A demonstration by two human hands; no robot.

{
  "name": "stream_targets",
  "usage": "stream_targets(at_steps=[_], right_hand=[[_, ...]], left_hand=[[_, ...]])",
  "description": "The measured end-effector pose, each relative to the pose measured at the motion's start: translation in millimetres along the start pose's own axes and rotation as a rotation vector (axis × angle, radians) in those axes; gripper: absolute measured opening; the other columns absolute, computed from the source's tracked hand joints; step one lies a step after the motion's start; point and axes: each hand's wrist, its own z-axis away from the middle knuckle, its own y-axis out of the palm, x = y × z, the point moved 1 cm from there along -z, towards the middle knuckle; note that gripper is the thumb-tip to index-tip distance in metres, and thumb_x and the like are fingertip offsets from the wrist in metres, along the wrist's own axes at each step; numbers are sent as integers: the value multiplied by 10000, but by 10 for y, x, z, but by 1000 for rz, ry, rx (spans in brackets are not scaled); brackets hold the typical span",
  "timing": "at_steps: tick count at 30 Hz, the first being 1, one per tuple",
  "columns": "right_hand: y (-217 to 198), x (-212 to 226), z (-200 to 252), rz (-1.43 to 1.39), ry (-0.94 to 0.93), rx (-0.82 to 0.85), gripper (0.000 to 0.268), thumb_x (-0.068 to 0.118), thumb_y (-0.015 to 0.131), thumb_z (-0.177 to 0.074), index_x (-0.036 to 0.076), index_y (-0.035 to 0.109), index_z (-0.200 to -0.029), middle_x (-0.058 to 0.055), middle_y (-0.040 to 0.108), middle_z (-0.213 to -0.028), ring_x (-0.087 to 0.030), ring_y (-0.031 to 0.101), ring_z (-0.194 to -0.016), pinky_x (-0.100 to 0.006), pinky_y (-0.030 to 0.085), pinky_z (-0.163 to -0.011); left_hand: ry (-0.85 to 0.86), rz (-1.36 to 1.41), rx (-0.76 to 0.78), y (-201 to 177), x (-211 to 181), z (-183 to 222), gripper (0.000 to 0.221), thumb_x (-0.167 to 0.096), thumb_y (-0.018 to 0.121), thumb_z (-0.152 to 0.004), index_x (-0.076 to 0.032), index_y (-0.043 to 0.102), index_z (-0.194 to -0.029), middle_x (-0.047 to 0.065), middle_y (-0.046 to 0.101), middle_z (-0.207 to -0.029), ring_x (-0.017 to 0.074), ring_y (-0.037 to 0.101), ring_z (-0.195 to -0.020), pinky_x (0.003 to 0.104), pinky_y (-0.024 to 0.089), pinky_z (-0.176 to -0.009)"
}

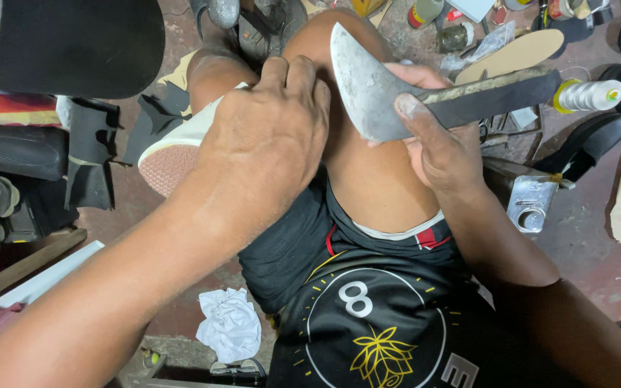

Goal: The person trims the edges of a shoe sole using a curved knife while holding the shoe in their lap.

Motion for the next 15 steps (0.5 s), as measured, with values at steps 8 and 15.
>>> stream_targets(at_steps=[8,15], right_hand=[[60,31,100,62,24,25,400,108,597,-1084,-89,541,-1427,-144,687,-1196,-171,690,-1034,-343,612,-873],[143,83,213,582,-190,51,332,98,577,-1108,-68,578,-1396,-123,682,-1257,-169,651,-1152,-288,520,-1049]], left_hand=[[72,142,23,180,153,2,253,-201,623,-889,23,649,-1002,173,622,-1007,302,633,-942,384,532,-645],[11,658,-67,114,424,248,206,-146,725,-997,-35,601,-1119,140,616,-1110,356,632,-1084,456,512,-924]])
